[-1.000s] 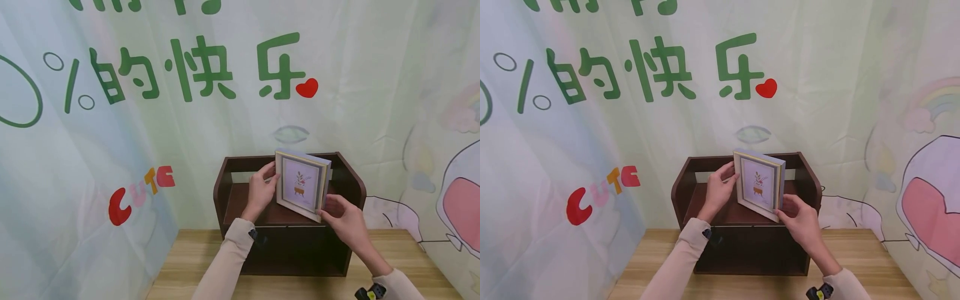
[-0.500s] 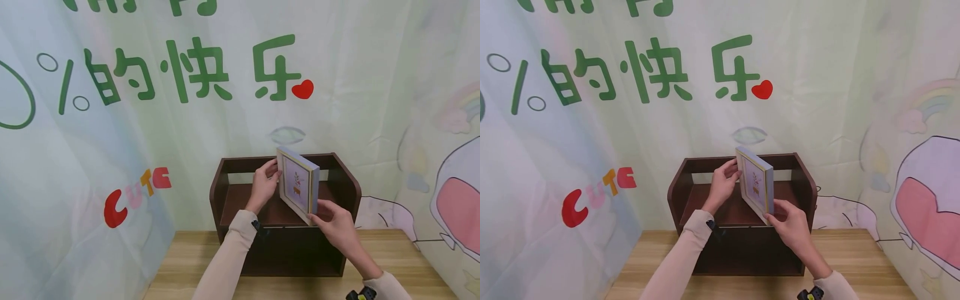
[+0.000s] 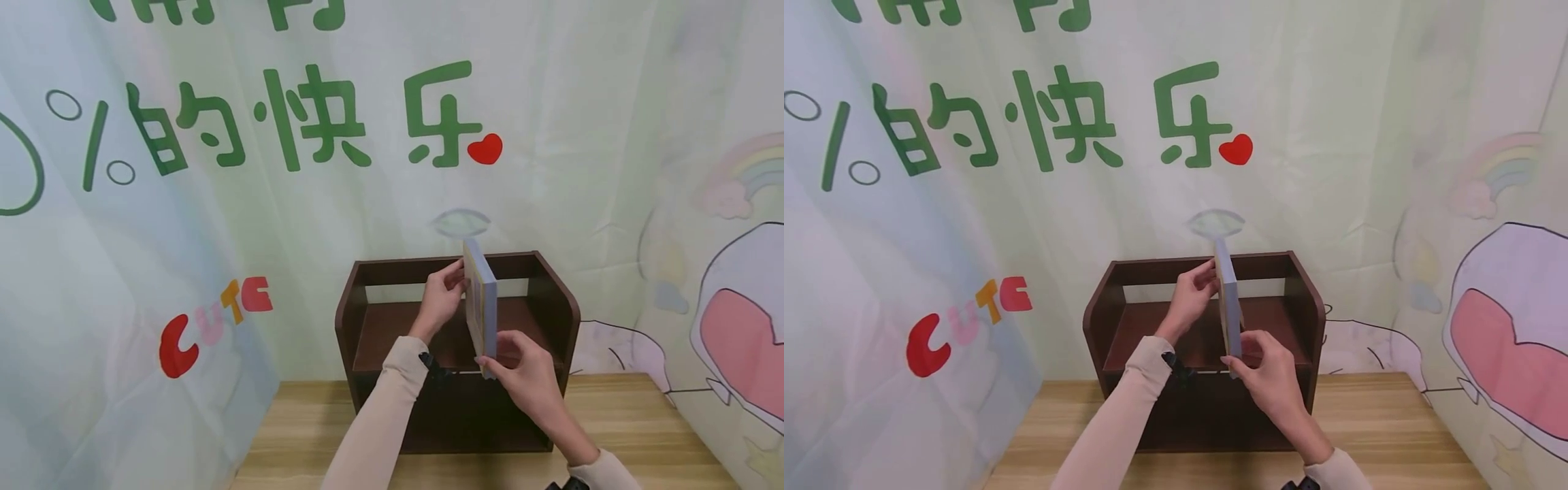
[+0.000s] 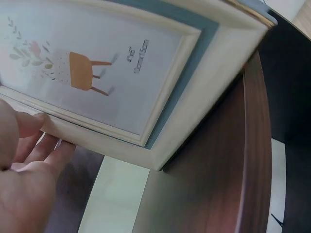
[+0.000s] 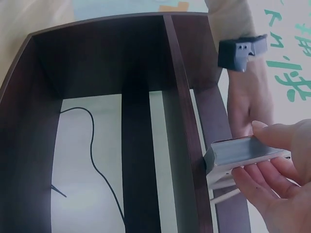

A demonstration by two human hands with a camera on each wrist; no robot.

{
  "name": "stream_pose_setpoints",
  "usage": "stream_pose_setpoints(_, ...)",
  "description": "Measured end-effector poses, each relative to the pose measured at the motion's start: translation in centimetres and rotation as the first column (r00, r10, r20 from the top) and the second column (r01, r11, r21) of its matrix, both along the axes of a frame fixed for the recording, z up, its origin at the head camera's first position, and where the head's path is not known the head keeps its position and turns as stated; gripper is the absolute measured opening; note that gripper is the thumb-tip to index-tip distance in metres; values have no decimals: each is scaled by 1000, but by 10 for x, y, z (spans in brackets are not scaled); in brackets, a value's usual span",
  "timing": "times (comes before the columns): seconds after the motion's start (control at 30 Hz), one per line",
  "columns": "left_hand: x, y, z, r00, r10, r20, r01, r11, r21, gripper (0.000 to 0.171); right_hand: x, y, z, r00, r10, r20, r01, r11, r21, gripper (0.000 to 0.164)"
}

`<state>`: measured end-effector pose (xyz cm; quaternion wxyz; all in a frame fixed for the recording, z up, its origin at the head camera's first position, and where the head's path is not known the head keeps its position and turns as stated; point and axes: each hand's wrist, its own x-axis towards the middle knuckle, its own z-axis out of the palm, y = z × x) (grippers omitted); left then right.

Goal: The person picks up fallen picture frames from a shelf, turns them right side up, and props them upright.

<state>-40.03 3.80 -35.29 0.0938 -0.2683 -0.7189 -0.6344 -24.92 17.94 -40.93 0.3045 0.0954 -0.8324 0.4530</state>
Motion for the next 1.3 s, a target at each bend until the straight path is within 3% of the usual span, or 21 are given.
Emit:
stream_pose_setpoints(0.27,2,3,0,1000,11,8,-11,1000,-17,48,-1,-8,0,1000,-6,-3,6,1000,-8,37)
stream_pose_setpoints(0.43,4,-3,4,999,41,-22,-43,995,-89,46,-2,-10,-1,1000,-1,5,1,1000,-15,37)
stream_pose_setpoints(0.63,19,-24,28,989,127,-81,-141,967,-211,44,-4,-12,2,1000,18,-15,-18,1000,-8,37)
stream_pose_setpoints(0.77,36,-39,52,970,149,-194,-191,957,-217,40,-5,-11,3,1000,12,-28,-12,1000,2,37)
stream_pose_setpoints(0.87,51,-48,68,941,117,-319,-203,946,-252,40,-6,-10,3,999,16,-37,-15,1000,4,38)
stream_pose_setpoints(0.93,61,-52,75,915,61,-399,-192,934,-300,42,-6,-10,2,999,16,-44,-16,1000,6,38)
stream_pose_setpoints(1.07,76,-54,84,836,-106,-538,-144,904,-402,49,-5,-8,0,999,7,-52,-7,1000,11,38)
stream_pose_setpoints(1.2,83,-55,82,735,-222,-641,-151,868,-473,58,-2,-8,-3,999,1,-53,0,1000,13,38)
stream_pose_setpoints(1.3,83,-54,78,694,-256,-673,-166,852,-496,59,-1,-8,-5,998,0,-68,1,1000,8,37)
